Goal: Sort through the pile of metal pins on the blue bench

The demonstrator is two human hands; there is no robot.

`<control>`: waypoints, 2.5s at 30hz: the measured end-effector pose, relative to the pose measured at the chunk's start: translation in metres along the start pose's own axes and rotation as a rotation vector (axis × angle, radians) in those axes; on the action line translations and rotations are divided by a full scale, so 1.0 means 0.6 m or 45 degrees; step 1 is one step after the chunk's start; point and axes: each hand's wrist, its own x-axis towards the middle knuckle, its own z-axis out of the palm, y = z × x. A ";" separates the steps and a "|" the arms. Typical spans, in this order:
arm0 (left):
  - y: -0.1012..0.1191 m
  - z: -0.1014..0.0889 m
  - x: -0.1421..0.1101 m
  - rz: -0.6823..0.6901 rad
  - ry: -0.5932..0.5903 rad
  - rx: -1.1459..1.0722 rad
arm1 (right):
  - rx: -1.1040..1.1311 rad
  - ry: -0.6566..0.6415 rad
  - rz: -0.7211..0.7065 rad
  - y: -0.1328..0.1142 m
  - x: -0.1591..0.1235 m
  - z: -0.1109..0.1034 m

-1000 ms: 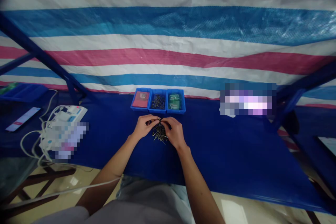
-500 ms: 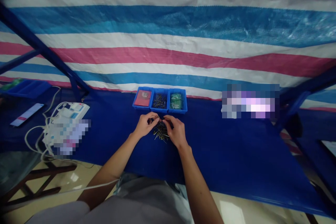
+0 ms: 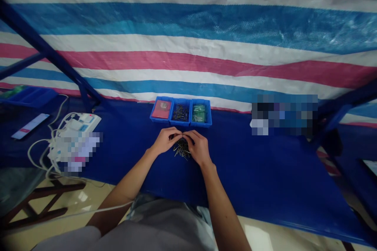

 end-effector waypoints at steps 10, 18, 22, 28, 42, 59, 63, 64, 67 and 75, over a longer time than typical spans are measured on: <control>0.005 0.000 0.000 0.013 0.008 0.014 | -0.254 -0.107 0.065 0.004 -0.003 0.003; 0.001 -0.001 0.001 -0.015 0.020 -0.008 | -0.100 -0.024 0.010 0.005 -0.001 0.002; 0.001 0.000 0.000 -0.031 0.027 -0.034 | -0.067 -0.022 -0.015 0.006 0.000 0.002; 0.002 0.001 0.000 -0.056 0.013 -0.027 | -0.116 -0.022 0.005 0.010 0.000 0.004; 0.001 0.003 0.000 -0.049 0.008 -0.026 | -0.224 -0.057 0.029 0.013 -0.003 0.006; 0.000 0.002 -0.001 -0.075 0.017 -0.019 | -0.048 -0.010 -0.020 0.013 -0.003 0.009; 0.000 0.003 -0.001 -0.068 0.014 -0.017 | -0.052 -0.011 -0.048 0.011 -0.002 0.007; 0.001 0.003 -0.001 -0.066 0.014 -0.018 | -0.055 -0.015 -0.053 0.011 -0.002 0.007; 0.002 0.002 0.000 -0.069 0.010 -0.017 | -0.072 -0.021 -0.063 0.009 0.000 0.005; 0.004 0.001 0.000 -0.074 0.003 -0.013 | -0.114 -0.035 -0.023 0.003 0.001 0.003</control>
